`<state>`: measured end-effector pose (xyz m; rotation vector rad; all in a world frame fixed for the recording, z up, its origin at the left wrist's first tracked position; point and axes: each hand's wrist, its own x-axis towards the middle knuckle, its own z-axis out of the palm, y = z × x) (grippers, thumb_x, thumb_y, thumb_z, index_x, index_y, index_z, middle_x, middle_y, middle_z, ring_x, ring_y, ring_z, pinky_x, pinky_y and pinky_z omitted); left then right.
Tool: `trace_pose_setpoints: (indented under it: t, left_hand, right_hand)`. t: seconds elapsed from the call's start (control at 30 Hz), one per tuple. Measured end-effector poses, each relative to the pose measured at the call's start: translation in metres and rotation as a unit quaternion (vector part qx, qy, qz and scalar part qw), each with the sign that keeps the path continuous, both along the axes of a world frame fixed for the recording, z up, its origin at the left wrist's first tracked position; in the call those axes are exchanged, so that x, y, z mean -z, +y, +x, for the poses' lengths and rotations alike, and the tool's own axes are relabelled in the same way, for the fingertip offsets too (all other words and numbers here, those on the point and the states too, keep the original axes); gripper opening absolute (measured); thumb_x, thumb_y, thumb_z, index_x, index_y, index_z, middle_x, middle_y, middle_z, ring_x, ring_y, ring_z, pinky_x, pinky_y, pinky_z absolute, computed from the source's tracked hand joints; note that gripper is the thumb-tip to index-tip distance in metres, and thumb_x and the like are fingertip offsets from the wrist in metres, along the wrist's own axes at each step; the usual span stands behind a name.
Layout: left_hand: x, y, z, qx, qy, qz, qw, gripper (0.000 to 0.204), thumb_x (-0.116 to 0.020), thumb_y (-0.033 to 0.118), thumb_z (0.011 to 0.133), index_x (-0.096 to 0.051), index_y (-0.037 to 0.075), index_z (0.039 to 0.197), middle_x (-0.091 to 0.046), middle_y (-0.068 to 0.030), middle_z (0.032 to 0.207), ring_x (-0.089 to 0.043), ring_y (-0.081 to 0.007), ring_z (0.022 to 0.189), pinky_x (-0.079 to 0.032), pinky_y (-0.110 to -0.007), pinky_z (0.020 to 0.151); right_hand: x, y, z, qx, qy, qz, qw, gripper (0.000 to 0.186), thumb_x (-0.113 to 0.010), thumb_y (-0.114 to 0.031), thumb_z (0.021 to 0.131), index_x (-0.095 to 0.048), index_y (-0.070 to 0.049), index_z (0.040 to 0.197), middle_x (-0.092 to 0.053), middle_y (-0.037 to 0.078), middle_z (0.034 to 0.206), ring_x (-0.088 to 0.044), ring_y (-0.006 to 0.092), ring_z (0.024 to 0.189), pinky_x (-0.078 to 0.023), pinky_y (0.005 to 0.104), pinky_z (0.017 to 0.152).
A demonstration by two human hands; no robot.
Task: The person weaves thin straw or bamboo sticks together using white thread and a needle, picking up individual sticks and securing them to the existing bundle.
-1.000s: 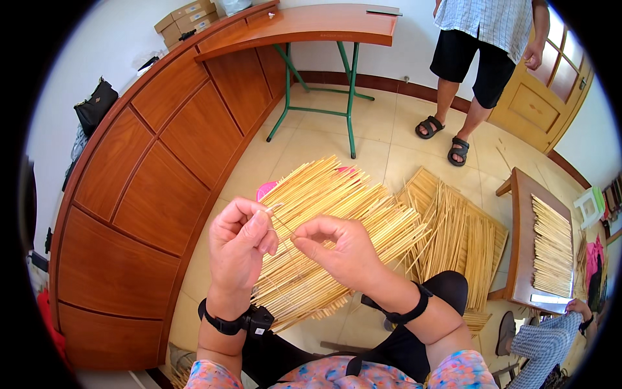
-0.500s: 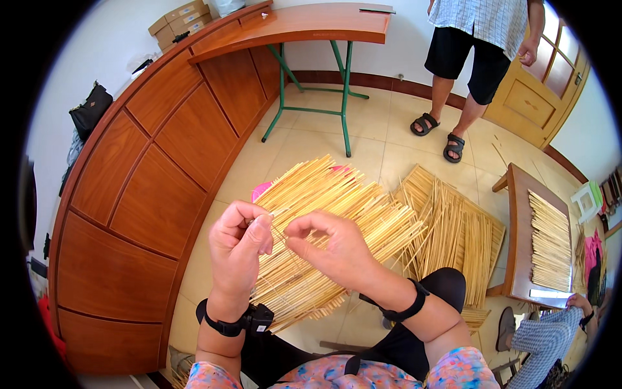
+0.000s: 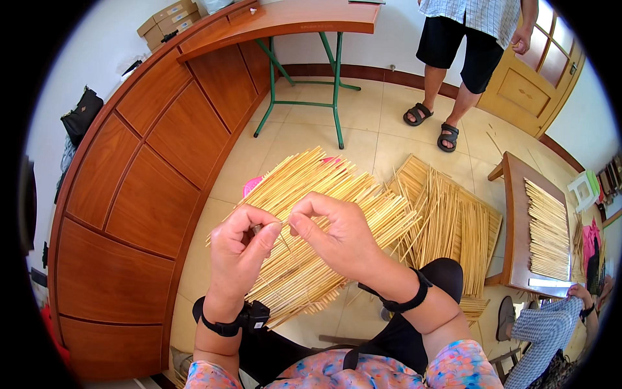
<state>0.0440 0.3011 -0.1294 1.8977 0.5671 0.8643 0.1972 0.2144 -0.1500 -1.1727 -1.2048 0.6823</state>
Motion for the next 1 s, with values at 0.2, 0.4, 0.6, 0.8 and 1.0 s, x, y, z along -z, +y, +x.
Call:
trace_pose_setpoints:
  t: [0.2, 0.4, 0.6, 0.8, 1.0]
  left_hand:
    - [-0.002, -0.002, 0.001, 0.003, 0.011, -0.009, 1.0, 0.004, -0.065, 0.004, 0.083, -0.062, 0.002, 0.083, -0.054, 0.0037, 0.062, -0.041, -0.0012, 0.051, -0.034, -0.019, 0.047]
    - [0.001, 0.004, -0.006, -0.01, -0.054, -0.089, 0.995, 0.002, -0.064, 0.003, 0.085, -0.063, 0.002, 0.085, -0.054, 0.0065, 0.066, -0.039, 0.0006, 0.054, -0.031, -0.017, 0.048]
    - [0.002, 0.002, -0.004, 0.012, -0.07, -0.118, 0.991, 0.002, -0.063, 0.003, 0.086, -0.063, 0.002, 0.086, -0.054, 0.0069, 0.069, -0.039, 0.002, 0.057, -0.03, -0.016, 0.049]
    - [0.004, 0.002, -0.004, -0.027, -0.102, -0.116, 0.988, 0.005, -0.065, 0.003, 0.085, -0.065, 0.001, 0.09, -0.053, 0.0073, 0.068, -0.038, 0.0021, 0.055, -0.028, -0.016, 0.047]
    - [0.0, 0.0, -0.004, -0.03, -0.073, -0.095, 0.992, 0.005, -0.068, 0.004, 0.084, -0.068, 0.002, 0.089, -0.05, 0.0092, 0.061, -0.036, 0.0022, 0.053, -0.026, -0.016, 0.047]
  right_hand:
    - [-0.005, -0.002, -0.002, 0.077, -0.049, 0.017, 0.996, 0.007, -0.063, -0.006, 0.086, -0.062, 0.0, 0.087, -0.066, 0.004, 0.08, -0.061, 0.0102, 0.077, -0.049, 0.0248, 0.072]
    - [-0.003, -0.001, 0.001, 0.095, 0.025, 0.002, 0.995, 0.01, -0.066, -0.007, 0.084, -0.064, 0.001, 0.09, -0.067, 0.004, 0.082, -0.062, 0.01, 0.079, -0.05, 0.0251, 0.072]
    - [-0.005, 0.0, -0.018, 0.058, -0.089, 0.003, 0.994, 0.016, -0.07, -0.007, 0.08, -0.067, -0.001, 0.094, -0.068, 0.008, 0.082, -0.065, 0.0164, 0.077, -0.051, 0.0276, 0.071]
    - [-0.001, 0.001, -0.015, 0.06, -0.116, -0.008, 0.991, 0.007, -0.071, -0.006, 0.079, -0.069, -0.002, 0.085, -0.068, 0.008, 0.079, -0.066, 0.0156, 0.074, -0.052, 0.0267, 0.069]
    - [0.003, 0.001, -0.016, 0.076, 0.084, 0.019, 0.993, 0.016, -0.071, -0.004, 0.08, -0.067, -0.001, 0.096, -0.067, 0.004, 0.081, -0.063, 0.0093, 0.077, -0.051, 0.0246, 0.072]
